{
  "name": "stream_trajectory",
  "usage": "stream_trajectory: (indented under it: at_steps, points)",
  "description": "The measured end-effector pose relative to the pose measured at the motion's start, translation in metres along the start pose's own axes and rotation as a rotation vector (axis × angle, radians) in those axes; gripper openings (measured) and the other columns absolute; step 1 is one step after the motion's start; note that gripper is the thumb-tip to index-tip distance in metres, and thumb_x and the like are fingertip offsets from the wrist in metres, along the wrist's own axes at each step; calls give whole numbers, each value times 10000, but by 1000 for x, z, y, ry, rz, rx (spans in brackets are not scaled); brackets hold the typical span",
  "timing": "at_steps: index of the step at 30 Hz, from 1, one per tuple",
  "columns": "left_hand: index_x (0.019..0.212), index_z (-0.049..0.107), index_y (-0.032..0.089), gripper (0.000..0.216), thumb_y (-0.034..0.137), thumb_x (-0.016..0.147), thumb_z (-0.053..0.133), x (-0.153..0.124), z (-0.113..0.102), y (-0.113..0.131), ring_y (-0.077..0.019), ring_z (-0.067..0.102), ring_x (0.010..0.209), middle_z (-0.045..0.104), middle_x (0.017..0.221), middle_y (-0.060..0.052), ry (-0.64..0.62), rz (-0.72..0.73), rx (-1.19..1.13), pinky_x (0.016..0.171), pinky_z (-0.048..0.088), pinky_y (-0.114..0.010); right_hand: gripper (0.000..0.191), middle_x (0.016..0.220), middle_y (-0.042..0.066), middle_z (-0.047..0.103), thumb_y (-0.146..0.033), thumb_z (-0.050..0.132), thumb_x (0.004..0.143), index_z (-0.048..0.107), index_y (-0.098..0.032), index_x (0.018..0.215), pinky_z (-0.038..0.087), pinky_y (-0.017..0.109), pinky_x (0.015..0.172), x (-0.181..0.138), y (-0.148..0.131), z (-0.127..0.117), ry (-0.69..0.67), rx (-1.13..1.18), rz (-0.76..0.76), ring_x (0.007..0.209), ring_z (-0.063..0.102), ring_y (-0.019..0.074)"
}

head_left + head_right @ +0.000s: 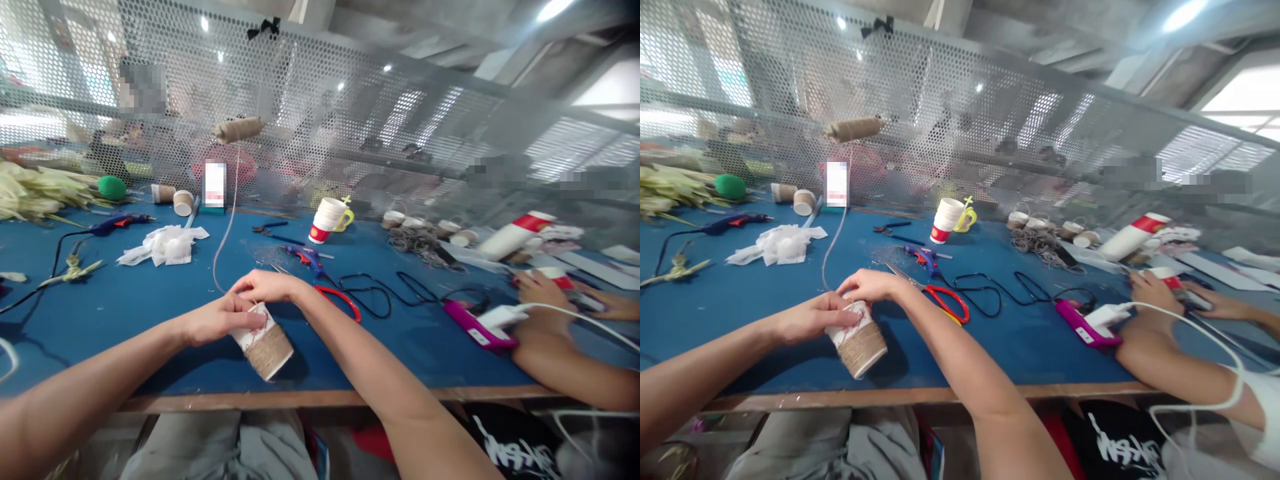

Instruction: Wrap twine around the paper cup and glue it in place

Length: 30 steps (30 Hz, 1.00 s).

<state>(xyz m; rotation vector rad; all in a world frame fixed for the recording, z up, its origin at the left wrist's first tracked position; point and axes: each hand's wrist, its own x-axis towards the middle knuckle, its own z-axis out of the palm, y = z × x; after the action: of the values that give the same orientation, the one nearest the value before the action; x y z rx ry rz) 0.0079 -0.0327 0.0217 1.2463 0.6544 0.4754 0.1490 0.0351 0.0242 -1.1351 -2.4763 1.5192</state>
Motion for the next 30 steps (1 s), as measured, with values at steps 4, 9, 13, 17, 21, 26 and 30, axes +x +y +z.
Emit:
stream_trajectory:
  at_steps: [4,9,13,17,21,26,30]
  points:
    - [619,633,92,324,413,650,595,4,-5,-2,-88,448,509,567,550,-17,149,81,20,543,338,-206,315,757,38,648,-284,436,778,544,-176,1054,415,188,413,-18,-1,-28,540,-177,193,460,549,83]
    - [647,614,88,384,464,676,540,11,-15,-5,-81,421,499,545,546,-12,381,179,112,517,313,-203,241,829,168,630,-291,494,733,614,-97,809,436,278,637,-49,29,-68,914,-449,563,819,589,235]
    - [657,596,90,401,477,696,502,16,-19,-8,-78,405,501,519,553,-4,431,197,191,510,302,-204,64,711,171,636,-181,620,584,594,-122,584,427,311,666,-56,60,-74,895,-421,720,833,583,290]
    - [613,570,91,406,480,697,492,18,-20,-9,-85,406,514,504,553,-6,424,197,231,523,310,-213,63,602,146,619,-134,588,582,558,-123,528,443,309,601,-55,71,-70,912,-320,718,709,605,266]
    - [624,569,92,406,483,697,486,19,-23,-10,-87,405,515,496,552,-1,430,180,246,524,305,-214,77,620,94,616,-138,508,656,570,-105,688,457,242,498,-60,60,-64,967,-170,586,551,586,154]
    - [658,575,92,409,480,714,459,20,-25,-9,-97,421,544,510,585,-7,458,179,280,541,307,-216,205,773,74,611,-240,534,696,508,-130,867,495,230,518,-76,29,-50,970,97,298,590,587,115]
    - [689,584,83,414,470,722,439,20,-26,-6,-103,431,555,526,603,-15,482,155,295,545,308,-218,178,632,54,593,-264,604,645,530,-122,724,492,251,511,-84,6,-31,865,284,119,528,573,122]
